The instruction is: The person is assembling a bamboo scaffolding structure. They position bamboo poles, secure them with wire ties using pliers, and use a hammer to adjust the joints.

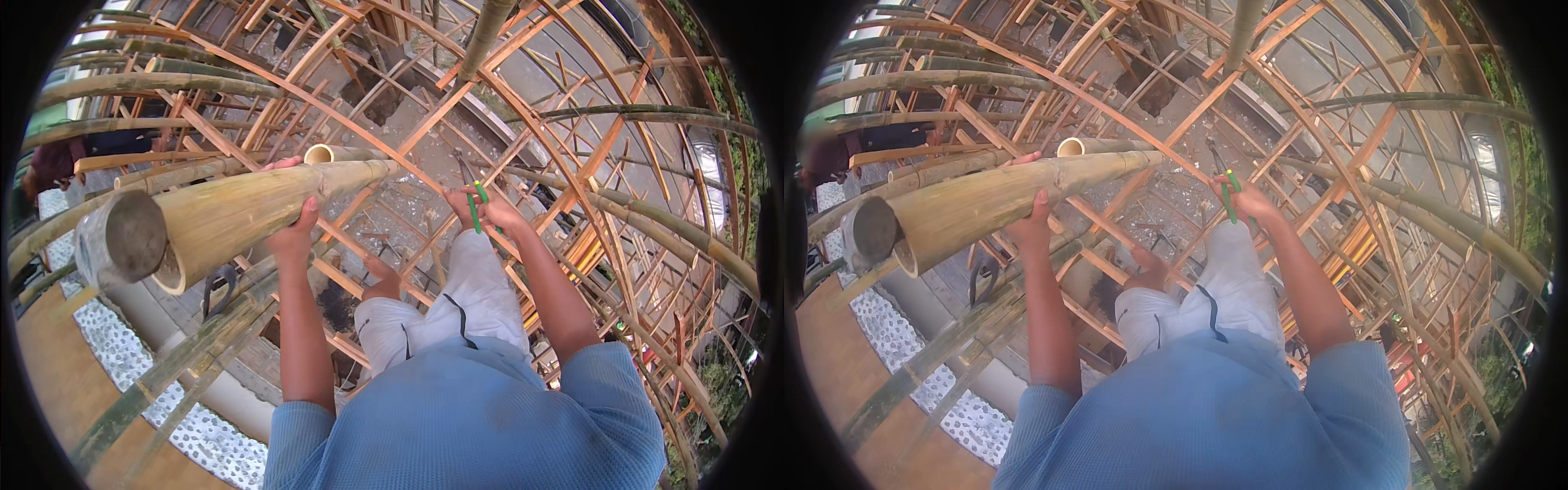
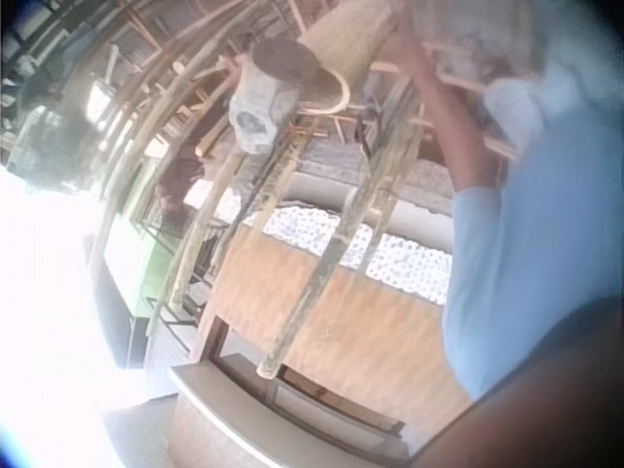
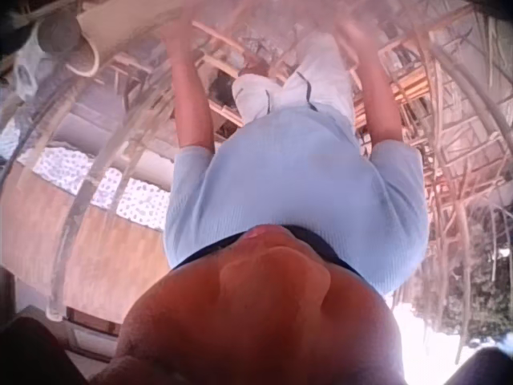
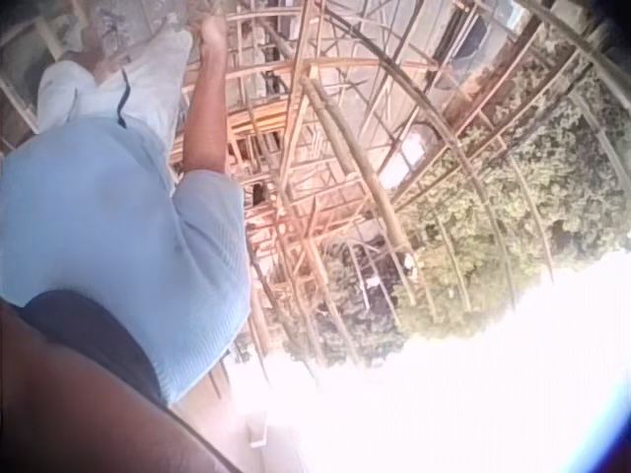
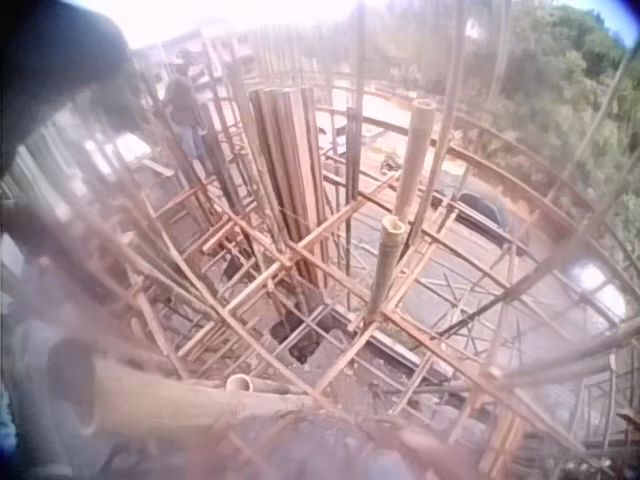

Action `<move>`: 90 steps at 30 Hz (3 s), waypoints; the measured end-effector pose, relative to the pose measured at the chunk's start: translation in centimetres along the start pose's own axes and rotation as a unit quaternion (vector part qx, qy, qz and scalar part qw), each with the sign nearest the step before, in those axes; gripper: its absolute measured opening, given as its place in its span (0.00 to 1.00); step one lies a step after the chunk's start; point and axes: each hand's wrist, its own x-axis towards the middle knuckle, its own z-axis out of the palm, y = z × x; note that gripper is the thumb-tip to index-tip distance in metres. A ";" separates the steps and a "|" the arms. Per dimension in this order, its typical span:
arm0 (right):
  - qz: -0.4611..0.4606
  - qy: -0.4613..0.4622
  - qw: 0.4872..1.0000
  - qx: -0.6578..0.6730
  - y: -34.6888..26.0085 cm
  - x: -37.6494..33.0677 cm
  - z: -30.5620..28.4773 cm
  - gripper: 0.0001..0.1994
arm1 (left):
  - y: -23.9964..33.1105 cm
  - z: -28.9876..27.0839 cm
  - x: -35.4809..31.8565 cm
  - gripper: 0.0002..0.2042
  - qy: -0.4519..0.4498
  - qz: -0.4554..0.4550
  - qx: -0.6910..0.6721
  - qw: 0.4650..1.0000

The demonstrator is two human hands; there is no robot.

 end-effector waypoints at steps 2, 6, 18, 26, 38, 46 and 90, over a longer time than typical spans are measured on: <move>0.006 -0.019 0.974 -0.226 2.8 6.8 -0.7 0.27 | -0.5 0.7 -0.5 0.37 0.038 0.009 -0.005 0.999; 0.043 -0.056 0.828 -0.557 1.8 15.0 1.9 0.22 | -2.4 1.8 -0.5 0.44 0.122 0.060 0.026 0.990; -0.206 0.012 0.679 -0.705 3.5 22.3 2.0 0.24 | -1.6 2.6 0.7 0.34 0.162 0.159 0.100 0.969; -0.144 -0.047 0.751 -0.643 2.8 23.6 1.2 0.22 | -1.6 1.9 0.1 0.43 0.123 0.160 -0.042 0.979; -0.121 0.026 0.839 -0.530 8.5 24.7 2.4 0.22 | -25.1 11.6 -21.4 0.18 0.034 -0.589 -0.061 0.805; -0.117 -0.007 0.870 -0.479 8.0 25.1 1.9 0.21 | -35.4 21.8 -15.5 0.20 0.261 -0.604 -0.309 0.686; 0.214 -0.330 0.887 -0.240 5.1 28.7 -2.4 0.10 | -35.2 23.6 -12.1 0.17 0.382 -0.618 -0.270 0.632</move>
